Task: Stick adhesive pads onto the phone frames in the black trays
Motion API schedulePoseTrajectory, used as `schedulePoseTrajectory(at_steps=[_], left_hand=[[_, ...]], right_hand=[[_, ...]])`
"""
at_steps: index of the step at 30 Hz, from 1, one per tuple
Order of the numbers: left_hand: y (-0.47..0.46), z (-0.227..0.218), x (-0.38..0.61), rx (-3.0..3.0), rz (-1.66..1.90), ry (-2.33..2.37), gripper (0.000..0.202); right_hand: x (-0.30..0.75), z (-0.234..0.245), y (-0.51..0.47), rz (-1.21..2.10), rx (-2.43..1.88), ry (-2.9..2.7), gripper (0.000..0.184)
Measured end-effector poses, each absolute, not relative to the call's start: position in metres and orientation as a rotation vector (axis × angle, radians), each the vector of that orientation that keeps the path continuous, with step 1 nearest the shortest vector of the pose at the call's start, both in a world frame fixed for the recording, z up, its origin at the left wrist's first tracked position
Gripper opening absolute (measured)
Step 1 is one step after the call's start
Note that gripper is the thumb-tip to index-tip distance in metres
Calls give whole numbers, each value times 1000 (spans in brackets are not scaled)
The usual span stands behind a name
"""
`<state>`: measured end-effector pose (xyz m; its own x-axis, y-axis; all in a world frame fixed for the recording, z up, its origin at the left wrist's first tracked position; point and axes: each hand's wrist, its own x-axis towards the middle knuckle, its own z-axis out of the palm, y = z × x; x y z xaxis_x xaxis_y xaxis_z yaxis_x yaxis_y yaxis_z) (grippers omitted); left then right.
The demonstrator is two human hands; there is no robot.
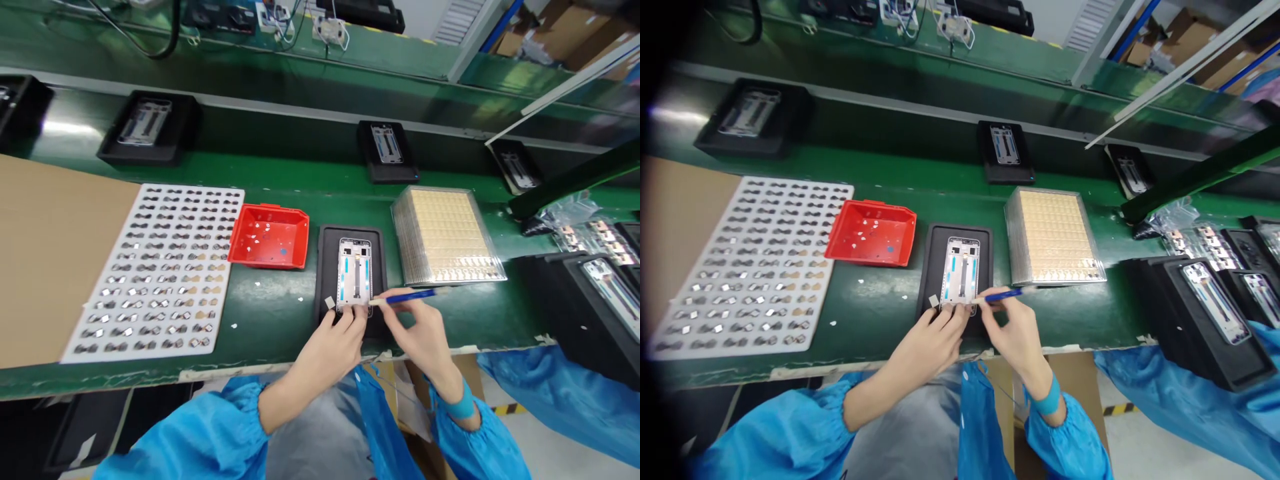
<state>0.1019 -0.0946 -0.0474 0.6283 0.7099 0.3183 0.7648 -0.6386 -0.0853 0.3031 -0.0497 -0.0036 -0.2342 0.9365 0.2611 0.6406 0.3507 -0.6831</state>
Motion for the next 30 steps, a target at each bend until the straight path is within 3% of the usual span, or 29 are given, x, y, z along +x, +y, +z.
schedulePoseTrajectory(at_steps=[5,8,12,18,21,26,30], left_hand=[[-89,-44,107,-2663,-500,-1324,47],[-85,-43,116,-2753,-511,-1367,47],[-84,-41,112,-2967,-548,-1375,40],[-127,-43,43,-2053,-1294,-1864,29],[-149,-50,11,-1688,-1147,-2183,26],[-156,-58,-2,-1630,-961,-2207,23],[-151,-58,-1,-1629,-980,-2201,21]], right_hand=[[301,2,-65,569,-1412,-1451,17],[282,8,-73,590,-1327,-1515,7],[233,15,-67,682,-1135,-1792,8],[145,8,-29,852,-873,-2028,11],[116,-10,-16,664,-759,-2242,21],[100,-26,-15,304,-697,-2496,28],[101,-22,-17,335,-617,-2503,31]])
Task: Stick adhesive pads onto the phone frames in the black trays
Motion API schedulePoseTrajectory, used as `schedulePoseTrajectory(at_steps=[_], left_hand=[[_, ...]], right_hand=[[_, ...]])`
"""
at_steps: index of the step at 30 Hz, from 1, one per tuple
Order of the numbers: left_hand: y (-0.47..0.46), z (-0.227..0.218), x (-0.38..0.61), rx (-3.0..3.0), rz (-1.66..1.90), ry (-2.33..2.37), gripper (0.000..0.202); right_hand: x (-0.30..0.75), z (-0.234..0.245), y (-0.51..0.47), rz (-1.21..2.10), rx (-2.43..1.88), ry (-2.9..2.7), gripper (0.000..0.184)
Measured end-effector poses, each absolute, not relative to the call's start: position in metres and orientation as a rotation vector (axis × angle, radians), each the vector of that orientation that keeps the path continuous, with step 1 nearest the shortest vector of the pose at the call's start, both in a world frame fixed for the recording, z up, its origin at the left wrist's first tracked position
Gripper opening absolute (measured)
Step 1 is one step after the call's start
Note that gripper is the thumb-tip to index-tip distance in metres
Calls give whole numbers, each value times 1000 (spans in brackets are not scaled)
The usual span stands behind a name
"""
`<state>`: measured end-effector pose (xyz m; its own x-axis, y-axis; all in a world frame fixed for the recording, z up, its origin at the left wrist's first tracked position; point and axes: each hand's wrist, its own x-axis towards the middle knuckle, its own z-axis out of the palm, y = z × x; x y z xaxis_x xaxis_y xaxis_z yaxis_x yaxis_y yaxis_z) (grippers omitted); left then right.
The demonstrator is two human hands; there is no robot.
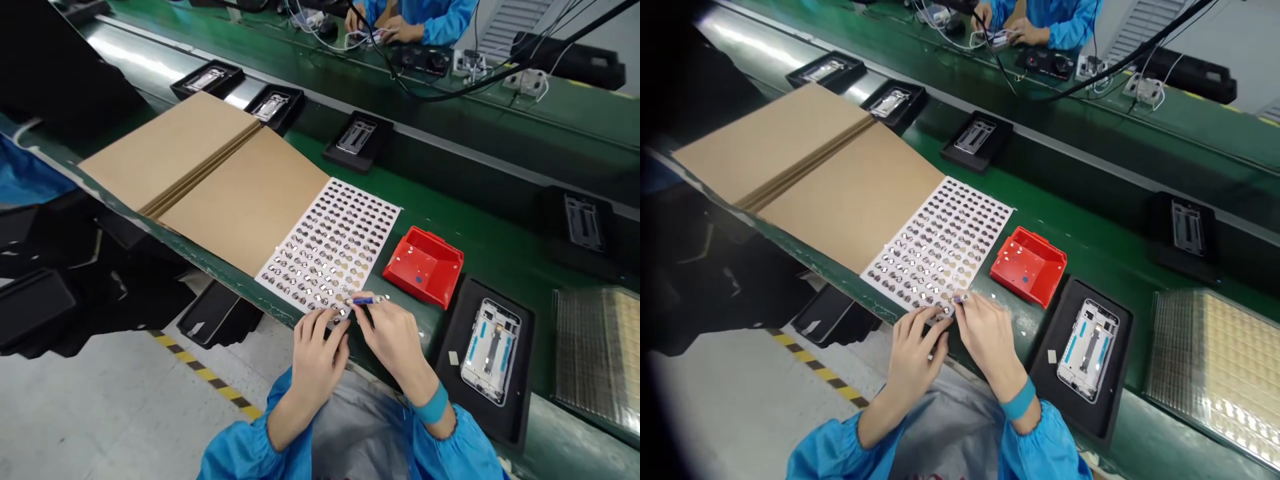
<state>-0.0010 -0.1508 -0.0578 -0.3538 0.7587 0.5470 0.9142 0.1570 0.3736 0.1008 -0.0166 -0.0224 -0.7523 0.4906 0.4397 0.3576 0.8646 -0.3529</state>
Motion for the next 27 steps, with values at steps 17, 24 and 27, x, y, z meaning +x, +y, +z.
schedulePoseTrajectory(at_steps=[17,24,27], left_hand=[[-92,-7,22,-1638,-2712,-2252,10],[-61,24,5,-2590,-2070,-1872,16],[-36,29,-12,-2540,-1539,-1571,15]], right_hand=[[177,29,-44,1013,-918,-1620,14],[227,45,-24,1401,-1023,-1415,33],[254,39,-4,1183,-1226,-1447,44]])
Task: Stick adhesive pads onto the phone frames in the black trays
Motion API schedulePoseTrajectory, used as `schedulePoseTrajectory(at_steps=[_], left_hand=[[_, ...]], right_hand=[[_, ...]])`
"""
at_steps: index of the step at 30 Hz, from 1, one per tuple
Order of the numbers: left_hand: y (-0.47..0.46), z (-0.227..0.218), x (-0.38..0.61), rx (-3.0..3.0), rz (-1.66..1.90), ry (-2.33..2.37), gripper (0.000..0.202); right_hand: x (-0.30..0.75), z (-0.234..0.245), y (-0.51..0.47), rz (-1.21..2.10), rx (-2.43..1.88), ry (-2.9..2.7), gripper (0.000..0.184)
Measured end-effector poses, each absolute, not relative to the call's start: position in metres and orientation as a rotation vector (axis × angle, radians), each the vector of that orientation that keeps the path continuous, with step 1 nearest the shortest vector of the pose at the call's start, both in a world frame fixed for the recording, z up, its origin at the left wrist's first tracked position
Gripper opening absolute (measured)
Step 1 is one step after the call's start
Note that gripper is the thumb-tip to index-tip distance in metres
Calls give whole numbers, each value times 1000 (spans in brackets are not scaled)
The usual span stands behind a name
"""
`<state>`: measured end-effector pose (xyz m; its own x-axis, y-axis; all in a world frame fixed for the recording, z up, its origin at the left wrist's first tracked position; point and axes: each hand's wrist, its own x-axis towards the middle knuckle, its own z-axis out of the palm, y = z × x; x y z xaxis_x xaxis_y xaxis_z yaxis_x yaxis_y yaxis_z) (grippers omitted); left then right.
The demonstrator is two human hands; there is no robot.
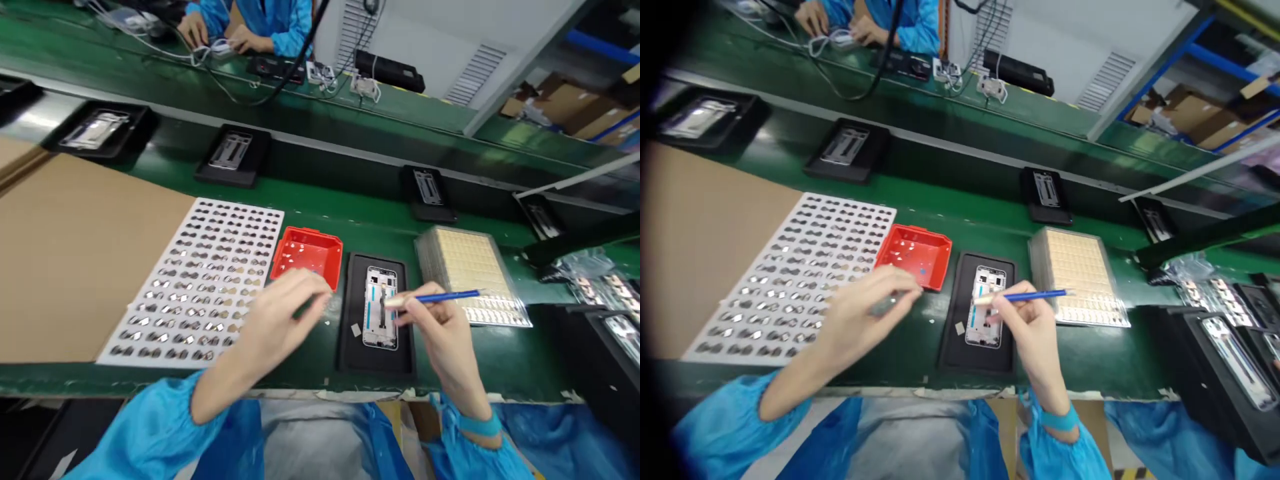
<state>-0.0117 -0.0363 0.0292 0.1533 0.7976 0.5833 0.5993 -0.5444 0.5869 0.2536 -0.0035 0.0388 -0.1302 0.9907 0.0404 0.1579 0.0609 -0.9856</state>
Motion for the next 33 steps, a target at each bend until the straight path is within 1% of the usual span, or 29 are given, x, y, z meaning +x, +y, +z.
schedulePoseTrajectory(at_steps=[4,5,6,8,12,15,21,28,33], left_hand=[[-2,21,-32,2746,1138,1663,13],[4,18,-35,2808,1111,1700,14],[9,17,-37,2848,1100,1734,20],[13,15,-39,2877,1093,1799,27],[11,15,-42,2855,1075,1825,13],[7,14,-45,2857,1147,1776,20],[3,11,-46,2840,1123,1831,17],[2,11,-45,2841,1120,1835,18],[2,11,-45,2859,1114,1838,20]], right_hand=[[275,18,27,777,-1459,-1527,57],[277,12,33,705,-1489,-1564,58],[277,7,38,647,-1518,-1606,57],[276,-1,46,564,-1561,-1697,49],[271,-6,52,483,-1625,-1863,29],[269,-6,55,391,-1696,-1945,21],[267,-5,59,267,-1757,-2024,18],[264,0,59,298,-1799,-1983,19],[265,-4,61,214,-1795,-2010,19]])
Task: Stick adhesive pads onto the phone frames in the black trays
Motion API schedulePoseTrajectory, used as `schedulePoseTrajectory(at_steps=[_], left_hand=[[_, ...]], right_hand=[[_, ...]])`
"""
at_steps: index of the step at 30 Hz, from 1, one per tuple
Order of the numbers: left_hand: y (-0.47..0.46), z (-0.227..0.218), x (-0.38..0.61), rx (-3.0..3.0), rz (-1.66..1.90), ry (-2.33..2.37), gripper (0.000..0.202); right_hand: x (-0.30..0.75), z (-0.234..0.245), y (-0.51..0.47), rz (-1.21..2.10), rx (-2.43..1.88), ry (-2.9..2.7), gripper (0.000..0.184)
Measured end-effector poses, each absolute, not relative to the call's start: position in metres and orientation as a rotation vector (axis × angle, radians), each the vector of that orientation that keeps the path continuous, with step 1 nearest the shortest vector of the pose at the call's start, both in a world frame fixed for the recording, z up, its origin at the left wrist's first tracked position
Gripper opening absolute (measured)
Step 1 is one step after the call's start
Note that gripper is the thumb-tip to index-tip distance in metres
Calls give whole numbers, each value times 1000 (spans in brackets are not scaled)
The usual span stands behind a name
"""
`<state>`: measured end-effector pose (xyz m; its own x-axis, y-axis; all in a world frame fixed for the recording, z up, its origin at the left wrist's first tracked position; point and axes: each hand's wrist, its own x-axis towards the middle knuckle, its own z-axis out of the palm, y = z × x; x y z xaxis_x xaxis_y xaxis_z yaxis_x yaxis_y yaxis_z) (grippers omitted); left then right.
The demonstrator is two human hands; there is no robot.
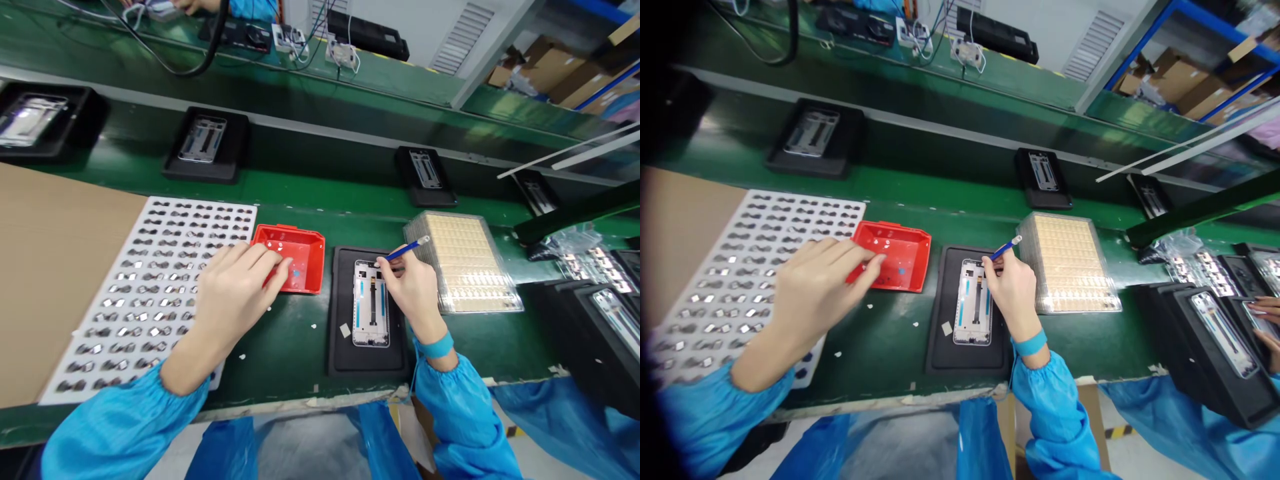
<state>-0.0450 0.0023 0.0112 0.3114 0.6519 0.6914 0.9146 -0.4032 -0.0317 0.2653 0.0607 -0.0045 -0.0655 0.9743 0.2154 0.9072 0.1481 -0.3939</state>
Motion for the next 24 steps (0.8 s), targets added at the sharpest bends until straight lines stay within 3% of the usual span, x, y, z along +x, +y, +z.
schedulePoseTrajectory(at_steps=[8,15,19,24], left_hand=[[2,11,-43,-2161,-883,-1441,21],[1,16,-40,-2149,-920,-1392,20],[0,20,-56,-2156,-978,-1470,19],[39,32,-106,-2007,-1199,-2025,18]], right_hand=[[260,-2,54,-3,-1797,-2252,18],[264,1,53,17,-1758,-2483,22],[278,12,40,351,-1642,-2195,25],[288,36,-35,1181,-1316,-2021,29]])
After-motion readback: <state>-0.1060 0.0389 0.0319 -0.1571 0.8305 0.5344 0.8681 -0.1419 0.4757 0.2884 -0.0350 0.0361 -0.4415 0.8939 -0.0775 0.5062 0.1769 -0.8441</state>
